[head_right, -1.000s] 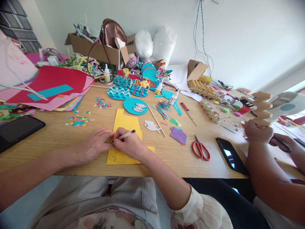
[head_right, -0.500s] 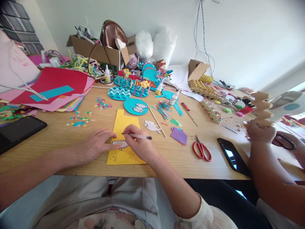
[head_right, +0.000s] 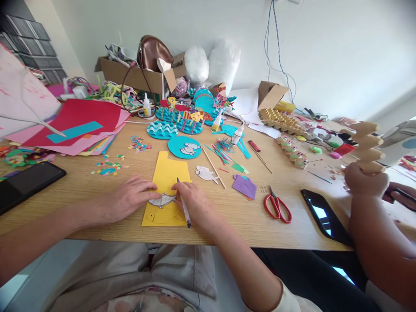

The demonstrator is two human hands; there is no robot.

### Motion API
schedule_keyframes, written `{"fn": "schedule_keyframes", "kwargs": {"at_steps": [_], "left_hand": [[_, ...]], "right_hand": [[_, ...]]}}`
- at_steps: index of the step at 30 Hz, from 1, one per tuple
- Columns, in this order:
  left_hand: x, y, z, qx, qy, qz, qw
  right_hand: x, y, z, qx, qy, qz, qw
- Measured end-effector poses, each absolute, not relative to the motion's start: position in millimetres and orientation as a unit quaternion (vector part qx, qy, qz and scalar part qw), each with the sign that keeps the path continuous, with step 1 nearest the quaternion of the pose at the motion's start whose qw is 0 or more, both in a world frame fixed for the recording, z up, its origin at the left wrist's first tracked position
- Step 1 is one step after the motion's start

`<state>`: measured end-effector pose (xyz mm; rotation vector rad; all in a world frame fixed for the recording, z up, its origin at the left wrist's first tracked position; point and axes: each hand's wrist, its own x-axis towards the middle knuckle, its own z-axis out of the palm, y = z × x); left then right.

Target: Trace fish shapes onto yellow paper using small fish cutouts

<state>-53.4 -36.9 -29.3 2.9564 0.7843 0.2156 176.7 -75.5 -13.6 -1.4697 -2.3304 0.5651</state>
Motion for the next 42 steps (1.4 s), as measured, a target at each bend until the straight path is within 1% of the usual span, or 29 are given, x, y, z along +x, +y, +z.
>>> {"fn": "schedule_keyframes", "kwargs": {"at_steps": [4, 8, 12, 19, 29, 34, 42], "left_hand": [[-48.4, -37.4, -15.8, 0.953, 0.282, 0.048, 0.098], [-41.4, -38.8, -8.0, 0.944, 0.302, 0.046, 0.125], [-36.5, -40.3, -5.9, 0.944, 0.304, 0.033, 0.121], [-28.4, -37.4, -0.4, 0.946, 0.297, 0.019, 0.127], [3.6, -33.0, -0.8, 0.951, 0.296, -0.043, 0.079], [9.8, -32.9, 0.7, 0.947, 0.304, -0.064, 0.081], [7.6, -33.0, 4.8, 0.943, 0.313, -0.057, 0.094]], "right_hand": [[175.6, -74.1, -15.5, -0.517, -0.813, 0.205, 0.170], [176.4, -75.3, -18.2, -0.516, -0.812, 0.203, 0.181], [178.8, -81.1, -17.1, -0.525, -0.807, 0.194, 0.188], [183.4, -90.4, -14.6, -0.557, -0.790, 0.189, 0.173], [184.1, -91.4, -27.5, -0.560, -0.779, 0.174, 0.224], [183.0, -93.7, -31.2, -0.557, -0.783, 0.152, 0.233], [182.4, -94.6, -34.8, -0.557, -0.779, 0.150, 0.246]]}}
